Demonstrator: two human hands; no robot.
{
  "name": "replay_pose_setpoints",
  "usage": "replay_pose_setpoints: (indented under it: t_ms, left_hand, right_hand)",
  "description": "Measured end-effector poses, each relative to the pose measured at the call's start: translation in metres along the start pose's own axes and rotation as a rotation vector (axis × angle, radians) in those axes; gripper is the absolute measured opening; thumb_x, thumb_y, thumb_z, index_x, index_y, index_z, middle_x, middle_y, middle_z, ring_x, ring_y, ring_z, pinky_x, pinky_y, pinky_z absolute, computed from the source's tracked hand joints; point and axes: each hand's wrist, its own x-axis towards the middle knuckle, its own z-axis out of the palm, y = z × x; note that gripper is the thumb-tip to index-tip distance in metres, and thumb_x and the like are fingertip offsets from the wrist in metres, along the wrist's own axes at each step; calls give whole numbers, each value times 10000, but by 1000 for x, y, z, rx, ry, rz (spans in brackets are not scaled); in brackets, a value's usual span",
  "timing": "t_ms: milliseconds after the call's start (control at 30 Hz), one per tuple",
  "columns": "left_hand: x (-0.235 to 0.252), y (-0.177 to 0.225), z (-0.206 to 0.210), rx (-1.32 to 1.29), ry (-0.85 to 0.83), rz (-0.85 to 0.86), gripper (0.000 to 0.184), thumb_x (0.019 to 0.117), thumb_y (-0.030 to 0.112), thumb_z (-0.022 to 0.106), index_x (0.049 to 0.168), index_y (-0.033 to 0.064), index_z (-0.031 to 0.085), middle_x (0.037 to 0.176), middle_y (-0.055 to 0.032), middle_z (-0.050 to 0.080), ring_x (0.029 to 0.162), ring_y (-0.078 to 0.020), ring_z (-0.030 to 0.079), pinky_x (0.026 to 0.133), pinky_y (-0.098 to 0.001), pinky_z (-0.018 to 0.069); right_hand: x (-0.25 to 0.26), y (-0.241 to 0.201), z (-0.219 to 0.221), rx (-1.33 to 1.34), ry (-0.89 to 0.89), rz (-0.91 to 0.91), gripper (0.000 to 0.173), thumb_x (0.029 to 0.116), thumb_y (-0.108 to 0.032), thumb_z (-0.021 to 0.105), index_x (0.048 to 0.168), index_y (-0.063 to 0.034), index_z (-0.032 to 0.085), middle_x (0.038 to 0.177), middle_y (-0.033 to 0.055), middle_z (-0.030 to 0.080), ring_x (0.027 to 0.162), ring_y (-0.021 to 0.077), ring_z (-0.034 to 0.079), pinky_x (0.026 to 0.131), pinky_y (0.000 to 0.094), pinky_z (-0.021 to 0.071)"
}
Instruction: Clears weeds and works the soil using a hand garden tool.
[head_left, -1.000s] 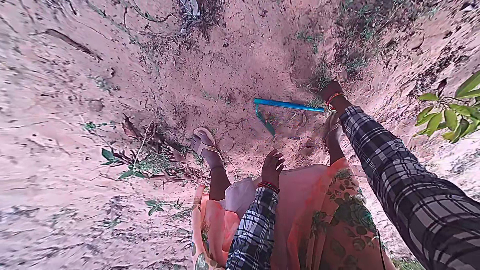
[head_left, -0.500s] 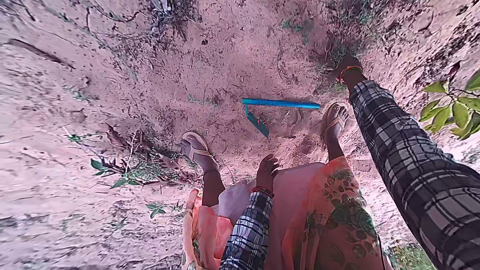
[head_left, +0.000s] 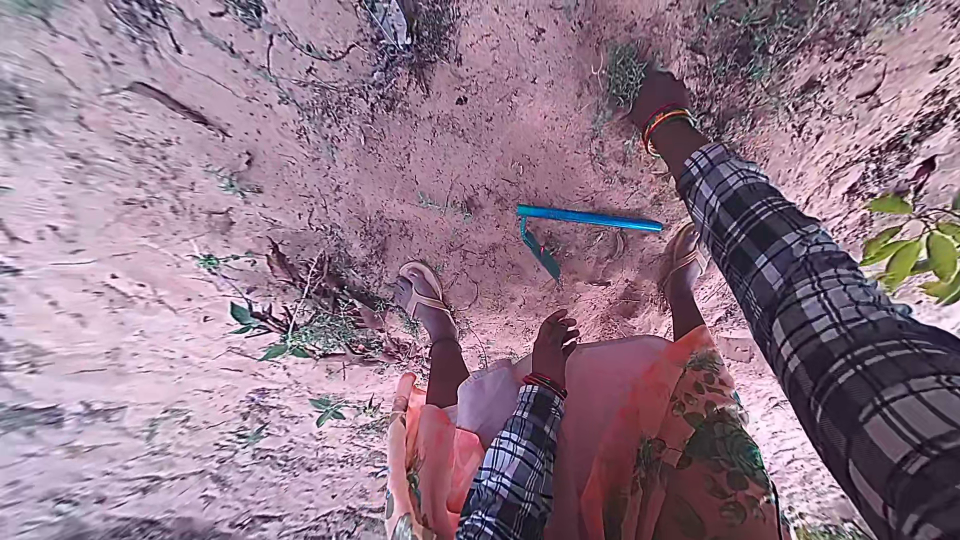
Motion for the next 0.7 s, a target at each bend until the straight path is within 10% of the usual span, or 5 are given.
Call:
replay_pose_setpoints:
  t_ms: [300, 500, 700]
  left_hand:
    - [-12, 13, -12, -65, -18, -19, 333, 1109, 137, 393, 1412, 50, 501, 1137, -77, 638, 927, -148, 640, 804, -309, 529]
    - [-18, 28, -8, -88, -62, 27, 340, 1106, 131, 394, 1421, 46, 490, 1144, -86, 638, 938, -158, 639, 807, -321, 526]
    - [-17, 23, -5, -275, -4, -73, 435, 1125, 153, 336, 1559, 122, 315, 1281, -143, 624, 979, -190, 650, 837, -375, 525]
  right_hand:
    - [17, 14, 18, -21, -14, 95, 580, 955, -283, 674, 1293, 174, 561, 1365, 380, 558, 1304, 529, 537, 1046, 701, 417]
    - [-104, -19, 34, 291, 46, 124, 504, 1086, -267, 510, 1317, 178, 559, 1420, 370, 529, 1387, 475, 483, 1164, 566, 363]
    - [-250, -149, 76, 767, 195, -5, 511, 969, -20, 623, 1412, 179, 464, 1445, 343, 513, 1412, 347, 466, 1193, 386, 328]
